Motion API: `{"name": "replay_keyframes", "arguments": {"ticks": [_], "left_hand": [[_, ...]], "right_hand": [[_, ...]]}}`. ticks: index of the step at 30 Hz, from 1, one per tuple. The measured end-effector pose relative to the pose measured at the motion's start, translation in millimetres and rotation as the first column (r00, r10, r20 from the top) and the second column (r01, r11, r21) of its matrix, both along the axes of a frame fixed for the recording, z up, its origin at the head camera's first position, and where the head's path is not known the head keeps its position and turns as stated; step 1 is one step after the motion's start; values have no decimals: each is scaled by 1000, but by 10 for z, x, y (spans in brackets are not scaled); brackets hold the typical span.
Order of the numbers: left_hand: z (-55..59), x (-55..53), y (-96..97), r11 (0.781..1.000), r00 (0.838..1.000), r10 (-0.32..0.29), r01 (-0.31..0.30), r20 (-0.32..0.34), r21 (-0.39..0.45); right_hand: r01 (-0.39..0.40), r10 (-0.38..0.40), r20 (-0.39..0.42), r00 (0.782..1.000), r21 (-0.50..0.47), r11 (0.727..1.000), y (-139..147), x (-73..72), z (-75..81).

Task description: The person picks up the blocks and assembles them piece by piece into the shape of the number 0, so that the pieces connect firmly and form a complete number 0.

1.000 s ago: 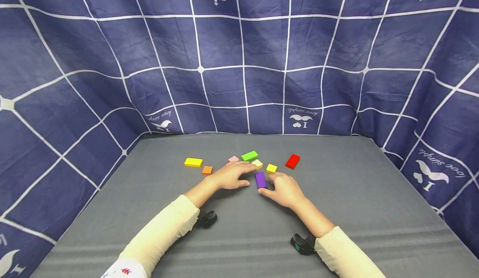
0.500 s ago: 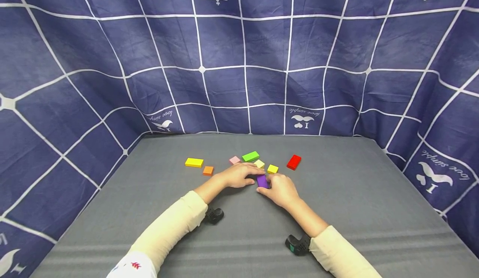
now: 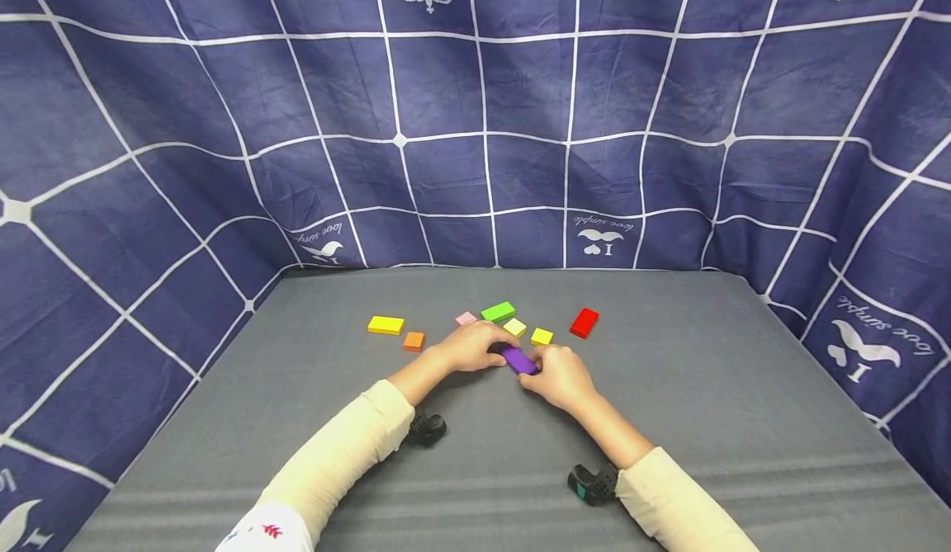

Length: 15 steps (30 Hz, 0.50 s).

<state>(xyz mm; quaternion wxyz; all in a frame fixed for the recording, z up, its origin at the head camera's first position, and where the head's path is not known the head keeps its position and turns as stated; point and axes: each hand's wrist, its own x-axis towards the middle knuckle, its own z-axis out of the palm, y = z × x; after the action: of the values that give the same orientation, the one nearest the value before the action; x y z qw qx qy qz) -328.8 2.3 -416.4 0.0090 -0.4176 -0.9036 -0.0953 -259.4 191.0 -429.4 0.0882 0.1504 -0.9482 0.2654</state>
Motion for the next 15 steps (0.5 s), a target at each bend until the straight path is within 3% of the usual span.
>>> {"name": "replay_keyframes", "arguments": {"ticks": [7, 15], "left_hand": [[13, 46, -88, 999, 998, 32, -35, 55, 41], [58, 209, -208, 998, 999, 32, -33, 24, 61]], "right_hand": [[-20, 21, 29, 999, -23, 1000, 30, -15, 11], [-103, 104, 25, 994, -57, 993, 63, 3, 5]]}}
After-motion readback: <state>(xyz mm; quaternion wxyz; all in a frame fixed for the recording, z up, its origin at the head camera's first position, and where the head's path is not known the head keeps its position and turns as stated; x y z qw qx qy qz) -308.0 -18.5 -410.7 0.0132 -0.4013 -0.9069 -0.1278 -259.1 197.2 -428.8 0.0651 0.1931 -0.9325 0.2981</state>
